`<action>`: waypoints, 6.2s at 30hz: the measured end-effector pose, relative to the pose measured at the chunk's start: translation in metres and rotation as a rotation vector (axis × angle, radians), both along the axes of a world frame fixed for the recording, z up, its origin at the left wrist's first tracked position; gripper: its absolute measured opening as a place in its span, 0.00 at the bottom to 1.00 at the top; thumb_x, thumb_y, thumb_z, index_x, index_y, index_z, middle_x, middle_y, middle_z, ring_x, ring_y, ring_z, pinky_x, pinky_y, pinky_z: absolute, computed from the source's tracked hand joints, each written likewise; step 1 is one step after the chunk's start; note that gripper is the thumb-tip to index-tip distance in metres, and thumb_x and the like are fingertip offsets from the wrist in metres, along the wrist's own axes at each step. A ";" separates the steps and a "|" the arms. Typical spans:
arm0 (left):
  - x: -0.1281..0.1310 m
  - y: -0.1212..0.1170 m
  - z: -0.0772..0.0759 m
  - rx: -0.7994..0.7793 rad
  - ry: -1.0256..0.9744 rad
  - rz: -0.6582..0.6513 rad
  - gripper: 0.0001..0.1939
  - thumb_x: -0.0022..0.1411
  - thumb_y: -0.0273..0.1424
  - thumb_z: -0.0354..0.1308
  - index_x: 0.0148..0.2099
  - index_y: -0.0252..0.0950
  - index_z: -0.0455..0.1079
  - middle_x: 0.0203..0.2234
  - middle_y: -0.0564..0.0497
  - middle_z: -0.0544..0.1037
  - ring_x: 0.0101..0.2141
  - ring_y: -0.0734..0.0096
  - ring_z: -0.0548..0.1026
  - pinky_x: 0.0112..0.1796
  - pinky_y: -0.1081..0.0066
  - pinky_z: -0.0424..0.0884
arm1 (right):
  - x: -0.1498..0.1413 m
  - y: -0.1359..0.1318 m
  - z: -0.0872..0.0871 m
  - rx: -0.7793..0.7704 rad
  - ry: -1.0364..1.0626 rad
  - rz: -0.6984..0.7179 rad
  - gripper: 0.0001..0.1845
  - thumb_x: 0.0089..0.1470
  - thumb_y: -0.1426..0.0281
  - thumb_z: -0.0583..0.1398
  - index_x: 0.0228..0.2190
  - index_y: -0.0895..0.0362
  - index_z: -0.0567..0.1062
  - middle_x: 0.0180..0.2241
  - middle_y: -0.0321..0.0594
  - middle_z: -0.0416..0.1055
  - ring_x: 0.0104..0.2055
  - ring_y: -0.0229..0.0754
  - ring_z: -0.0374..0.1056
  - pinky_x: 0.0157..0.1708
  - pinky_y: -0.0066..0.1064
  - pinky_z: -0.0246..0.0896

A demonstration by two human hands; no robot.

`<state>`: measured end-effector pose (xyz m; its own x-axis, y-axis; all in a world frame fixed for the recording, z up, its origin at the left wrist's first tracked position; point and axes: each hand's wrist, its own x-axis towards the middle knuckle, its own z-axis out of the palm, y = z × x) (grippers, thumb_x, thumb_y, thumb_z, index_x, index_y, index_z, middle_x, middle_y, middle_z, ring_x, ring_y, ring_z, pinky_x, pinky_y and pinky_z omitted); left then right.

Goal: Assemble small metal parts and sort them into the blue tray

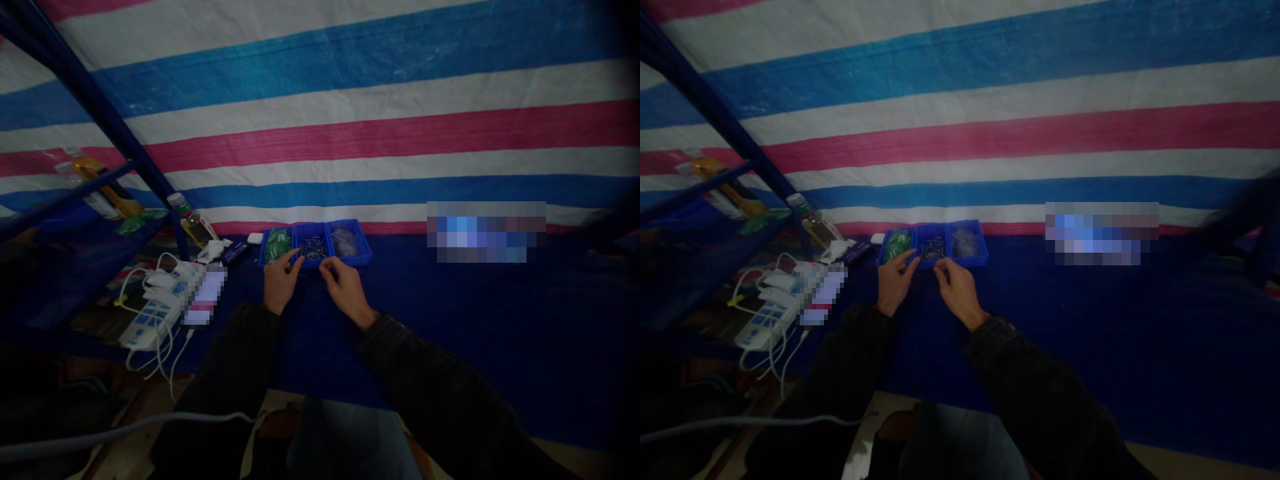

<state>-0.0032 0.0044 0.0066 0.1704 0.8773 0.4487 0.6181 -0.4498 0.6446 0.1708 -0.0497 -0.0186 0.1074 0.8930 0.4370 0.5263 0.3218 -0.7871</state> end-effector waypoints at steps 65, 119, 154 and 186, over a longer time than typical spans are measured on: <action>-0.002 -0.006 -0.003 -0.113 0.209 -0.431 0.12 0.68 0.37 0.57 0.46 0.38 0.79 0.25 0.53 0.79 0.24 0.74 0.71 0.28 0.74 0.63 | 0.013 -0.008 0.000 -0.147 -0.439 0.101 0.05 0.65 0.70 0.57 0.40 0.52 0.74 0.39 0.37 0.78 0.42 0.41 0.74 0.40 0.28 0.58; 0.001 -0.012 0.003 -0.067 0.167 -0.494 0.11 0.71 0.33 0.54 0.43 0.34 0.76 0.31 0.51 0.80 0.29 0.73 0.74 0.32 0.74 0.64 | 0.011 -0.006 -0.001 0.091 -0.142 0.098 0.07 0.64 0.72 0.58 0.38 0.52 0.76 0.38 0.39 0.77 0.41 0.44 0.74 0.45 0.34 0.64; 0.001 -0.010 0.001 -0.076 0.147 -0.475 0.11 0.71 0.34 0.54 0.41 0.35 0.76 0.27 0.53 0.77 0.27 0.73 0.73 0.32 0.74 0.64 | 0.009 -0.006 -0.001 0.035 -0.148 0.040 0.08 0.66 0.69 0.55 0.38 0.51 0.75 0.37 0.38 0.78 0.40 0.44 0.74 0.42 0.33 0.63; 0.002 -0.011 0.002 -0.043 0.154 -0.441 0.11 0.71 0.34 0.54 0.42 0.36 0.76 0.30 0.52 0.80 0.29 0.72 0.75 0.33 0.73 0.67 | 0.012 -0.001 -0.008 0.010 -0.219 -0.099 0.10 0.68 0.66 0.53 0.37 0.52 0.73 0.34 0.40 0.76 0.38 0.46 0.73 0.37 0.33 0.59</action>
